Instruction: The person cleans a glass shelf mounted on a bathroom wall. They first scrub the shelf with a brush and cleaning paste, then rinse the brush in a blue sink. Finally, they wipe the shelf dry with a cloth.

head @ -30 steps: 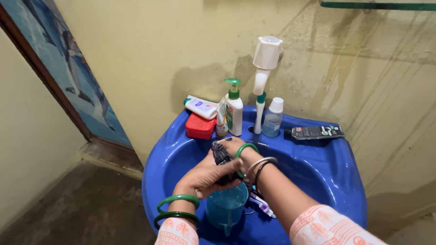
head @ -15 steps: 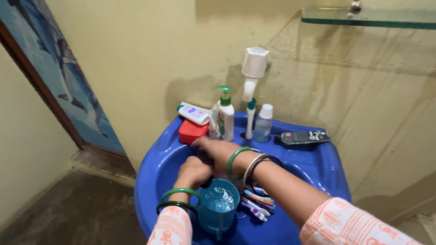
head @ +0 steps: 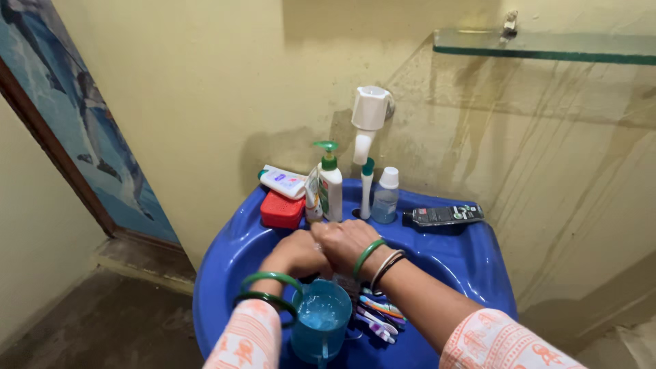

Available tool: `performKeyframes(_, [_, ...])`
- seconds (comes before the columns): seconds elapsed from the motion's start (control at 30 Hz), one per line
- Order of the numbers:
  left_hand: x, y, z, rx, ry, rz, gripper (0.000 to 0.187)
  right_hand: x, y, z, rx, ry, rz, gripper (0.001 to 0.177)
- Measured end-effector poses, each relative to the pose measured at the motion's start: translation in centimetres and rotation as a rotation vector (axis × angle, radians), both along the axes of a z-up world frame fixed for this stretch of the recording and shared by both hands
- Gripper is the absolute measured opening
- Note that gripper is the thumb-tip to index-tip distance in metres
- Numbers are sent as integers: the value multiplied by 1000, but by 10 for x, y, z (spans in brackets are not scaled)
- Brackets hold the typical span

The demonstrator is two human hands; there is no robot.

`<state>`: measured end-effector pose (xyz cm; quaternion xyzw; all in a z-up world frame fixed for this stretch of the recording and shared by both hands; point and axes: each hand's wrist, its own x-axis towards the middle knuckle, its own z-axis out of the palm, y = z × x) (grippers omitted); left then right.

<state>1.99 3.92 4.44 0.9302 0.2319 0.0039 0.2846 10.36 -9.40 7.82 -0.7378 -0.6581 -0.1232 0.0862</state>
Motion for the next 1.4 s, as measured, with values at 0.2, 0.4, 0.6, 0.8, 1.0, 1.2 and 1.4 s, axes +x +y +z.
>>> performKeyframes(0.2, [-20, -55, 35, 214, -37, 303, 48, 9, 2, 9, -149, 6, -97, 29])
performKeyframes(0.4, [-18, -52, 21, 457, -100, 226, 14, 15, 8, 8, -227, 248, -94, 37])
performKeyframes(0.6, [-25, -51, 10, 698, -246, 79, 27, 21, 19, -1, -421, 402, -125, 37])
performKeyframes(0.8, [-28, -48, 13, 477, -227, 354, 26, 12, 10, 9, -52, 310, 29, 58])
performKeyframes(1.0, [-6, 7, -3, 133, -311, 284, 33, -1, -15, 22, 337, -147, 382, 56])
performKeyframes(1.2, [-22, -5, 11, -870, -279, -119, 16, 12, -22, 27, 502, -329, 575, 50])
performKeyframes(1.4, [-6, -16, 24, -552, -145, -117, 12, 23, -20, 15, 286, -309, 313, 25])
